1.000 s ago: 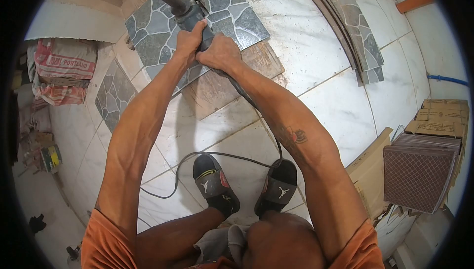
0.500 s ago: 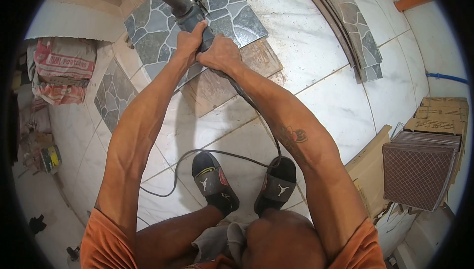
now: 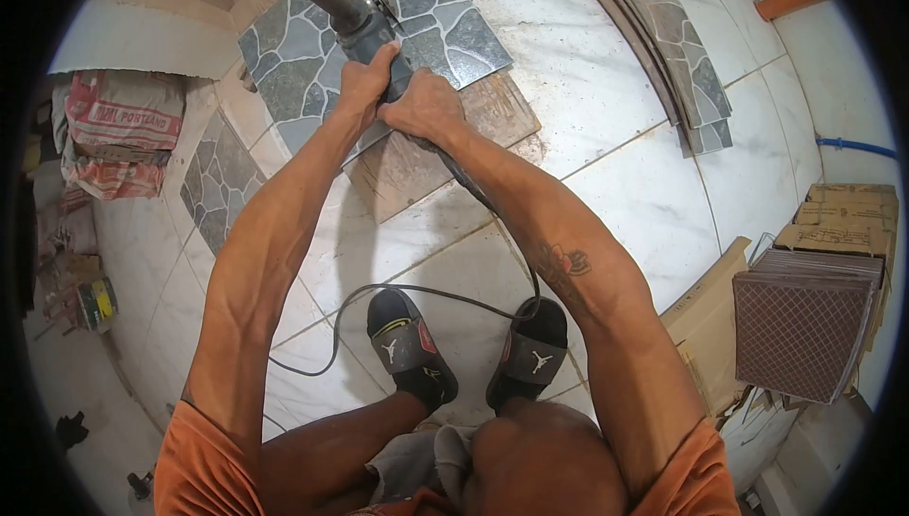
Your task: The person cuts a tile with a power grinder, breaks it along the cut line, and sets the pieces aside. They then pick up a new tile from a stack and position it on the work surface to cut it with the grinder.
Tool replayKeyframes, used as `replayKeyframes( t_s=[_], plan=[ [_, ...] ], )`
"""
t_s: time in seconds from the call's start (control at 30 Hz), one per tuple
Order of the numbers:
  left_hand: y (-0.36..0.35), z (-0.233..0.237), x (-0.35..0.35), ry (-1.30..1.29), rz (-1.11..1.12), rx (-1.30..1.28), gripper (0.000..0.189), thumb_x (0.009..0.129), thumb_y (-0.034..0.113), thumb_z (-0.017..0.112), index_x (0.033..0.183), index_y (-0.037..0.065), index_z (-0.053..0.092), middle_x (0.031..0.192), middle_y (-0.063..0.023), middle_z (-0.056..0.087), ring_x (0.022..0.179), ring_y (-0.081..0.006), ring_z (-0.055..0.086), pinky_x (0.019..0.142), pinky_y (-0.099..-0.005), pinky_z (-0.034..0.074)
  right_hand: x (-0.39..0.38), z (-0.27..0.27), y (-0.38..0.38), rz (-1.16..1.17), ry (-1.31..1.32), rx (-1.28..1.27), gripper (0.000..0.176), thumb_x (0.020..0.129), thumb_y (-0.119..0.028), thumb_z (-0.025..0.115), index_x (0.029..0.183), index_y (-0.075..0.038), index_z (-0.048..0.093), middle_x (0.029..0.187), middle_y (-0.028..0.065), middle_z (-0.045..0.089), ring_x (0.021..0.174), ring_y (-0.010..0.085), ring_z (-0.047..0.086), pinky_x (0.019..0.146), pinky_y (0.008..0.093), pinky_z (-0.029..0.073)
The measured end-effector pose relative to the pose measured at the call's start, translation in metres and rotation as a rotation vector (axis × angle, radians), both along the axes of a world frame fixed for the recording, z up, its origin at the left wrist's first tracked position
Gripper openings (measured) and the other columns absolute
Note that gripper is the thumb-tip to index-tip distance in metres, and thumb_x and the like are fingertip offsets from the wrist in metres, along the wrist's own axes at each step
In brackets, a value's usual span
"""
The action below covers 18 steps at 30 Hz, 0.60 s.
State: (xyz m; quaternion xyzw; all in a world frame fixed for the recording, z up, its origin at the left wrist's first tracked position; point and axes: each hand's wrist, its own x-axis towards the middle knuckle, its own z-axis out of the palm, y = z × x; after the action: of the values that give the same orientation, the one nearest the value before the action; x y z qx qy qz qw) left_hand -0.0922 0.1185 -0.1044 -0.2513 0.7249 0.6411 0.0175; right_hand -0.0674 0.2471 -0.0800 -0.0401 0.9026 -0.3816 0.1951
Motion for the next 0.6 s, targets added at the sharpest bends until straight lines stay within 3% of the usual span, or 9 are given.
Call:
replayKeyframes(
  t_s=[0.6],
  plan=[
    [-0.001,0.004,0.001,0.023,0.000,-0.025,0.042,0.083,0.033,0.077,0.084,-0.008,0.069,0.081,-0.0099,0.068,0.066,-0.0156,0.062,0.060,-0.0338,0.049,0.002,0.004,0.000,-0.004,-0.026,-0.050,0.070,0.065,-0.034,0.073,0.106,0.021,0.060,0.102,0.0386,0.067,0.101,0.0462,0.069,0.088,0.0455,0.057]
  ],
)
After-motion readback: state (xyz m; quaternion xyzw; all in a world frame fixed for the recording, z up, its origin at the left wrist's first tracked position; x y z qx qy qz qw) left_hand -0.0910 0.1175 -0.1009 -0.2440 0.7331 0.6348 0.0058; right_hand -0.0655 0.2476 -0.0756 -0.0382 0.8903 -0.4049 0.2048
